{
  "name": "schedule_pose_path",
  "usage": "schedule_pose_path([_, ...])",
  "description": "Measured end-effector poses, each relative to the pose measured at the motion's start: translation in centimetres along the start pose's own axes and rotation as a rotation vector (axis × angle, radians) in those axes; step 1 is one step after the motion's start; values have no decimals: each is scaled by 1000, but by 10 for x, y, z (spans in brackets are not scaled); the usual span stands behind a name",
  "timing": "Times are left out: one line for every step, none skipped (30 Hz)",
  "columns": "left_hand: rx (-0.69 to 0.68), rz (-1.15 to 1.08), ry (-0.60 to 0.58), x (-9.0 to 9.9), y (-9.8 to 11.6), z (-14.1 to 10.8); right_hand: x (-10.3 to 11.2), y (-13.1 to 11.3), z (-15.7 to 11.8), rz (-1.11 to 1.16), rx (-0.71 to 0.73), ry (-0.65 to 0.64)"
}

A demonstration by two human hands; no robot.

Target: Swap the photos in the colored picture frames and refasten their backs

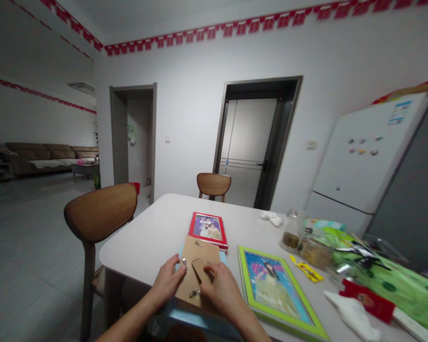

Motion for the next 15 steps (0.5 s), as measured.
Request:
schedule_pose_path([24, -34, 11, 2, -2, 3, 1, -8, 0, 28, 18, 6])
schedule_pose_path([52, -67, 18, 6, -5, 6, 2, -15, 0, 71, 37, 6])
schedule_pose_path([81, -98, 21, 10, -11, 9, 2, -20, -1, 125, 57, 2])
schedule_pose_path([109, -127, 22, 15, -18, 12, 2, -22, -1, 183, 75, -3])
schedule_pose_path([134, -151, 25, 22, -26, 14, 2, -21, -1, 229, 84, -3])
schedule_pose_path([158, -170, 31, 30, -36, 15, 3, -14, -1, 250, 77, 8])
schedule_pose_path([183, -182, 38, 39, -47, 15, 4, -4, -1, 231, 57, 27])
schedule_pose_path([209, -187, 45, 48, -59, 16, 5, 8, -1, 177, 33, 52])
schedule_pose_path([234, -188, 51, 57, -70, 15, 5, 21, -1, 95, 2, 74])
schedule_pose_path([257, -185, 54, 65, -82, 15, 5, 34, -1, 2, -20, 83])
schedule_pose_path([277, -175, 56, 72, -92, 15, 3, 46, -2, -80, -46, 81])
schedule_pose_path([295, -160, 56, 78, -101, 15, 1, 56, -2, -148, -67, 69])
schedule_pose_path([312, -138, 54, 83, -109, 15, -1, 63, -3, -194, -89, 54])
schedule_pose_path([326, -111, 52, 87, -115, 16, -4, 69, -3, -217, -111, 36])
schedule_pose_path([337, -80, 50, 91, -120, 18, -6, 73, -3, -226, -127, 18])
Point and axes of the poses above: each hand's wrist, its own z-axis towards the middle knuckle, its own x-axis out of the back of the hand, y = z × x, the point moved 7 cm from there along z, towards the middle knuckle, and after that the axes turned 9 degrees about z, right-handed, at the moved point
